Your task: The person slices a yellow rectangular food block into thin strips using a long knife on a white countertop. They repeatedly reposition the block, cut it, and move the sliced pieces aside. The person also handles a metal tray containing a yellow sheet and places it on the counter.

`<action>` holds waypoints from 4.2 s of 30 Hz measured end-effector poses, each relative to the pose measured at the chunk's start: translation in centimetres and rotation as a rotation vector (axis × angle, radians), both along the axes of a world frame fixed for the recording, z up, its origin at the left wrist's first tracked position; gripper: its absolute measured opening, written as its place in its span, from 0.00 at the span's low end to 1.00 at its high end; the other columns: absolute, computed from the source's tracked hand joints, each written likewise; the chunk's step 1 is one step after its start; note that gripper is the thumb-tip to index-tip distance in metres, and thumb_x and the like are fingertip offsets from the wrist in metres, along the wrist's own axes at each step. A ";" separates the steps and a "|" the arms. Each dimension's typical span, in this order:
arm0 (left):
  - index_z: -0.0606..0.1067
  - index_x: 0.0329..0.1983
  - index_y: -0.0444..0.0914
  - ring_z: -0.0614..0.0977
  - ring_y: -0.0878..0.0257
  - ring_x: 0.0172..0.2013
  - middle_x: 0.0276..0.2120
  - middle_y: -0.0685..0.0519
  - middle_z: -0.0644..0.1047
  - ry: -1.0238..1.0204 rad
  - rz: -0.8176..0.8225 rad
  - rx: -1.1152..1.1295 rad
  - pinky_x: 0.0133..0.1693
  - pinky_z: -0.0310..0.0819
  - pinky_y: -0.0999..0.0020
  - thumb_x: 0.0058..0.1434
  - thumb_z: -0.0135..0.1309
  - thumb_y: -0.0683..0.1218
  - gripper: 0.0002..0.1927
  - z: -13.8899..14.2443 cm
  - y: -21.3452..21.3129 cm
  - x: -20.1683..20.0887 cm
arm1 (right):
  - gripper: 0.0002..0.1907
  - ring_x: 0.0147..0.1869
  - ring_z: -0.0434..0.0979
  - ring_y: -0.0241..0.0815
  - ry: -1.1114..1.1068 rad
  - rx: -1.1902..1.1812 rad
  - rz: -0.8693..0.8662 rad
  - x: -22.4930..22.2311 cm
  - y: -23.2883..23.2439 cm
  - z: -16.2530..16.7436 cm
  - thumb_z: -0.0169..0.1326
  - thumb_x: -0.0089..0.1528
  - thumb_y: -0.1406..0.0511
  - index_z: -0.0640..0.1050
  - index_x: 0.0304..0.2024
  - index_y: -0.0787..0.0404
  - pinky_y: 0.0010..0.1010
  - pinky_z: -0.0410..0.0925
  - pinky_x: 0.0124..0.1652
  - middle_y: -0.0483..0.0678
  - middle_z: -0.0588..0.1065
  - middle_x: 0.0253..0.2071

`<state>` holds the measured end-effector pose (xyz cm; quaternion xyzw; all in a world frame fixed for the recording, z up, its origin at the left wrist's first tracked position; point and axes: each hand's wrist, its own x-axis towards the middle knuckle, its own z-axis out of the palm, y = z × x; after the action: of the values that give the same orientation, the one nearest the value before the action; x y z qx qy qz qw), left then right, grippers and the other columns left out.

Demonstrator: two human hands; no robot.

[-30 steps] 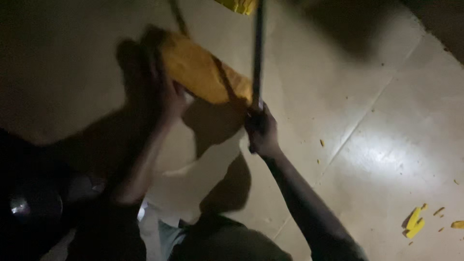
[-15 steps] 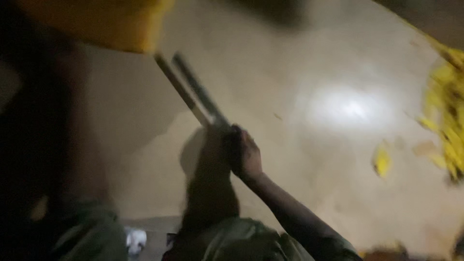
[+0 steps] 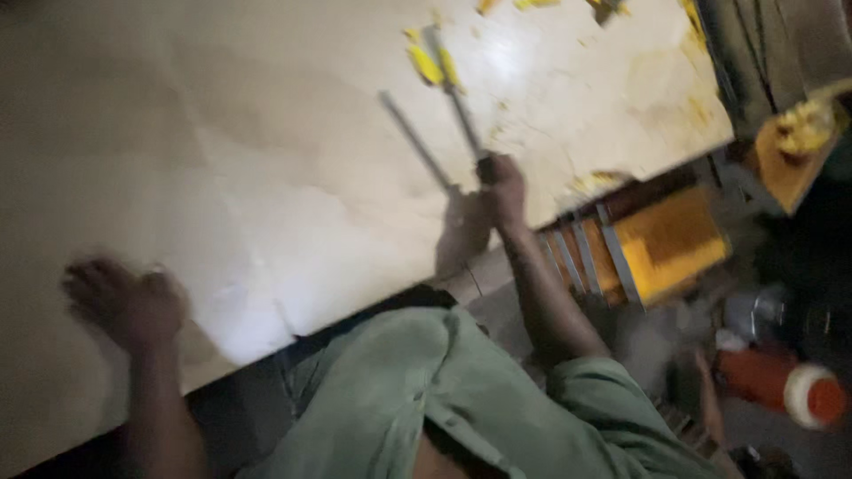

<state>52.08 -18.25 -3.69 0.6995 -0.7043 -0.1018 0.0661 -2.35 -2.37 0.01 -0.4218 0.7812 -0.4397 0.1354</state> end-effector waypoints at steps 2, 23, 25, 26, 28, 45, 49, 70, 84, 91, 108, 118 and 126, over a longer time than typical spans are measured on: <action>0.44 0.81 0.26 0.40 0.28 0.77 0.78 0.25 0.41 0.054 -0.121 0.015 0.73 0.30 0.31 0.78 0.36 0.63 0.45 -1.2 4.8 -7.8 | 0.09 0.45 0.76 0.58 0.262 -0.001 0.181 -1.0 3.5 -1.0 0.52 0.63 0.71 0.78 0.44 0.61 0.44 0.69 0.44 0.55 0.76 0.40; 0.55 0.73 0.23 0.50 0.28 0.74 0.73 0.24 0.52 0.109 -0.511 -0.086 0.72 0.42 0.34 0.68 0.52 0.57 0.43 -4.0 5.8 -44.6 | 0.16 0.47 0.74 0.53 0.373 0.389 0.356 -14.9 3.9 -5.6 0.52 0.62 0.65 0.80 0.52 0.50 0.44 0.66 0.48 0.50 0.74 0.40; 0.54 0.74 0.23 0.51 0.31 0.75 0.74 0.26 0.53 0.118 -0.478 -0.100 0.71 0.42 0.35 0.66 0.53 0.57 0.44 -4.0 4.3 -46.6 | 0.19 0.48 0.73 0.52 0.427 0.370 0.395 -17.3 2.4 -5.6 0.52 0.60 0.65 0.79 0.54 0.51 0.44 0.66 0.48 0.48 0.74 0.41; 0.54 0.75 0.23 0.51 0.32 0.75 0.74 0.27 0.53 0.116 -0.474 -0.117 0.71 0.43 0.36 0.66 0.53 0.57 0.45 -3.9 3.5 -47.2 | 0.20 0.49 0.73 0.52 0.451 0.349 0.402 -18.2 1.2 -5.6 0.52 0.60 0.66 0.79 0.55 0.51 0.44 0.65 0.48 0.48 0.74 0.41; 0.54 0.74 0.23 0.51 0.32 0.75 0.73 0.26 0.54 0.115 -0.442 -0.132 0.71 0.43 0.36 0.66 0.53 0.57 0.45 -3.8 2.6 -48.0 | 0.20 0.48 0.72 0.52 0.481 0.284 0.414 -20.8 -1.5 -5.6 0.53 0.60 0.67 0.80 0.55 0.50 0.43 0.66 0.48 0.48 0.73 0.41; 0.57 0.77 0.27 0.52 0.33 0.77 0.76 0.29 0.54 -0.073 0.088 0.002 0.73 0.42 0.33 0.66 0.50 0.55 0.42 -4.7 2.3 -58.2 | 0.14 0.50 0.74 0.58 0.466 0.086 0.434 -51.0 -40.9 -9.2 0.51 0.67 0.64 0.77 0.55 0.52 0.50 0.67 0.47 0.54 0.74 0.47; 0.57 0.77 0.27 0.52 0.33 0.77 0.77 0.29 0.54 -0.100 0.098 -0.006 0.73 0.42 0.33 0.66 0.49 0.55 0.42 -5.0 2.5 -58.0 | 0.06 0.44 0.78 0.61 0.249 0.106 0.454 -46.0 -33.4 -10.1 0.50 0.72 0.62 0.77 0.47 0.53 0.50 0.70 0.43 0.56 0.75 0.41; 0.51 0.80 0.25 0.40 0.23 0.74 0.76 0.22 0.44 -0.012 -0.160 -0.005 0.67 0.31 0.21 0.74 0.45 0.56 0.41 -4.8 7.7 -54.9 | 0.21 0.57 0.70 0.61 0.603 -0.030 -0.359 -41.1 19.1 -4.1 0.61 0.58 0.67 0.75 0.53 0.63 0.52 0.64 0.57 0.57 0.73 0.50; 0.50 0.83 0.30 0.39 0.33 0.80 0.81 0.30 0.42 0.062 -0.604 0.121 0.75 0.29 0.31 0.76 0.42 0.55 0.39 -2.6 18.2 -59.8 | 0.25 0.55 0.73 0.65 -0.178 0.835 -0.008 -33.5 39.2 -10.9 0.59 0.60 0.57 0.74 0.55 0.64 0.53 0.67 0.53 0.63 0.74 0.50; 0.40 0.84 0.30 0.37 0.31 0.80 0.80 0.27 0.37 -0.085 -0.413 0.142 0.76 0.29 0.33 0.77 0.38 0.61 0.45 -5.2 21.8 -66.1 | 0.18 0.49 0.79 0.64 -0.033 1.005 -0.159 -45.6 40.6 -13.8 0.54 0.60 0.61 0.76 0.49 0.64 0.54 0.72 0.48 0.63 0.76 0.47; 0.50 0.82 0.28 0.48 0.28 0.78 0.79 0.25 0.47 -0.086 -0.480 -0.018 0.74 0.41 0.30 0.79 0.38 0.61 0.41 -6.4 22.1 -65.8 | 0.14 0.46 0.80 0.60 0.033 0.979 0.003 -53.5 45.0 -15.8 0.52 0.60 0.59 0.83 0.42 0.58 0.52 0.71 0.45 0.58 0.80 0.40; 0.61 0.71 0.34 0.52 0.36 0.78 0.76 0.32 0.55 0.313 -0.830 0.004 0.76 0.44 0.39 0.61 0.56 0.52 0.38 -4.4 21.4 -66.4 | 0.16 0.23 0.71 0.37 0.388 0.412 -0.678 -45.1 46.1 22.0 0.66 0.67 0.57 0.84 0.34 0.63 0.31 0.64 0.28 0.49 0.76 0.24; 0.55 0.78 0.35 0.61 0.38 0.72 0.72 0.34 0.61 0.884 -1.584 0.149 0.73 0.54 0.44 0.60 0.65 0.59 0.51 18.8 24.6 -63.6 | 0.13 0.27 0.78 0.43 0.680 0.489 -0.073 -32.9 34.9 35.2 0.58 0.67 0.61 0.82 0.36 0.66 0.34 0.70 0.29 0.53 0.78 0.30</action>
<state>-11.56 6.35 15.12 -0.0894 -0.8810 -0.4216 0.1952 -35.24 32.50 35.20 -0.4703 0.8773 -0.0818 -0.0496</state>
